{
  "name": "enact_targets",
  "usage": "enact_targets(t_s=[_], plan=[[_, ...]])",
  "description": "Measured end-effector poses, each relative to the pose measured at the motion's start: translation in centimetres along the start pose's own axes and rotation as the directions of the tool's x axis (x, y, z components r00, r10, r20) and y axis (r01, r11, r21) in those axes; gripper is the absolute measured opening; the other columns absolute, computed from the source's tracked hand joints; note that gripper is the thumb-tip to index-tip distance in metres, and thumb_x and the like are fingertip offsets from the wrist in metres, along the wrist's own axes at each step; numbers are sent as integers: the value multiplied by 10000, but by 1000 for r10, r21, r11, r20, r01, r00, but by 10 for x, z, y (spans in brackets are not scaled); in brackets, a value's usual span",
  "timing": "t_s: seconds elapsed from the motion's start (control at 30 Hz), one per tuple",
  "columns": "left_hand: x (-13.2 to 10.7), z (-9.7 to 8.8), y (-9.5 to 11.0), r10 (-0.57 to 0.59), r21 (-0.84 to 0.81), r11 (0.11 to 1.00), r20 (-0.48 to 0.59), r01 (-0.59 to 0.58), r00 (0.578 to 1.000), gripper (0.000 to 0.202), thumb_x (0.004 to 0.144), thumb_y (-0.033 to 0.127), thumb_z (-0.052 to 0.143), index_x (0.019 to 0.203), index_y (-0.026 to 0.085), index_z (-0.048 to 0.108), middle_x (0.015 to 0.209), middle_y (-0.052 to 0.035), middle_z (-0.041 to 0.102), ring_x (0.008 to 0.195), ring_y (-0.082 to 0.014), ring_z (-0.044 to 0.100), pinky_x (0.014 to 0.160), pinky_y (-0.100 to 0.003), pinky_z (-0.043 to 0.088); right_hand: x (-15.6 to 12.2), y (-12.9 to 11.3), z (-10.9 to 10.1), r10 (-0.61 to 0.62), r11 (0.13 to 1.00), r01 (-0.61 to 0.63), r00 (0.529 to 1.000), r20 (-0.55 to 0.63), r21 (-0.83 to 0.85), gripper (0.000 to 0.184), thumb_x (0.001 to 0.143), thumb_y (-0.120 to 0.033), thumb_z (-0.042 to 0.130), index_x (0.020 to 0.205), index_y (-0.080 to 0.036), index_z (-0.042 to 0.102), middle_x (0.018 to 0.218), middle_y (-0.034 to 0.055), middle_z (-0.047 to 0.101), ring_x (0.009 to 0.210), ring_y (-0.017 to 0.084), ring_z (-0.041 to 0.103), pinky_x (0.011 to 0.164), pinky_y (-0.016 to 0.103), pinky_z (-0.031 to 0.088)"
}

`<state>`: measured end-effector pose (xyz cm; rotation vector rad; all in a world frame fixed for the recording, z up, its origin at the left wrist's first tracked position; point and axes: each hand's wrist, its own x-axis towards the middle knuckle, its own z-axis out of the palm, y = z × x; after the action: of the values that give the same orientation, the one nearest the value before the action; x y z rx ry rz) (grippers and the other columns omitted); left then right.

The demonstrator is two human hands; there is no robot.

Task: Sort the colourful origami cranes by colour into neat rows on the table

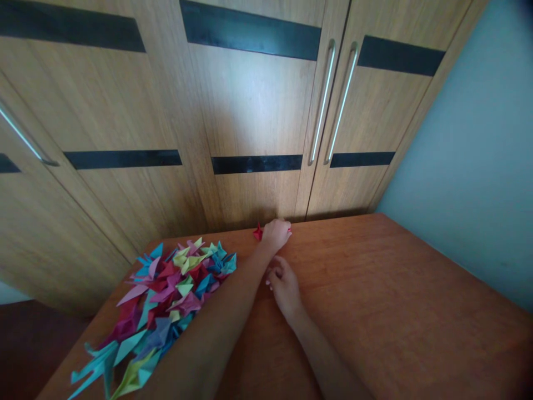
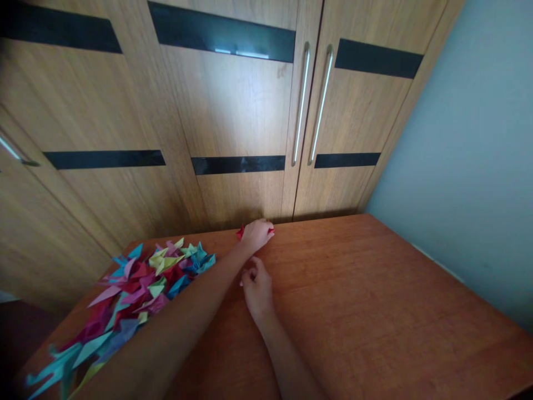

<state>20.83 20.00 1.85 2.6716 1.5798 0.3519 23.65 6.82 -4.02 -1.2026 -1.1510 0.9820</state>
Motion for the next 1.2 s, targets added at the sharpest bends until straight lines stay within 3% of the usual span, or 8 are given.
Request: enact_targets(t_s=[0.33,0.83,0.93,1.03,1.2], plan=[[-1,0,-1,-14,-2,1000,15,14,1000,241,906,321,488,917,210,702,959,-89,663,936,-218,621,793,-322,476,-1,-4,0,-7,999,7,1000,0,-31,328,750,-175,460,1057,-172,578,546,-57,523,501,112,482,505,215,359],[-8,-5,-1,-28,-16,999,1,28,1000,193,827,379,612,883,216,698,938,-69,683,876,-207,636,756,-294,482,0,0,0,-4,1000,4,1000,17,-31,285,751,-189,459,1009,-172,580,557,-50,531,525,119,502,509,215,368],[-14,-20,-9,-45,-14,999,-19,45,999,227,852,387,564,904,211,699,943,-77,690,897,-207,633,781,-291,471,-1,0,0,-3,1000,3,1000,2,-3,279,770,-242,486,1027,-172,566,549,-55,525,517,120,493,498,215,362],[-29,-46,-27,-68,-11,998,-36,68,997,241,858,376,538,921,210,701,929,-77,702,907,-209,633,793,-287,461,-1,0,1,-1,999,1,1000,-7,37,289,771,-282,506,1031,-166,553,543,-59,519,499,116,479,488,216,358],[-86,-99,-74,-93,1,996,-67,93,993,244,836,350,545,1005,239,683,954,-28,711,894,-182,638,786,-250,453,-3,1,0,30,998,-31,999,11,49,316,762,-333,520,1032,-169,544,543,-59,518,481,120,465,473,222,337]])
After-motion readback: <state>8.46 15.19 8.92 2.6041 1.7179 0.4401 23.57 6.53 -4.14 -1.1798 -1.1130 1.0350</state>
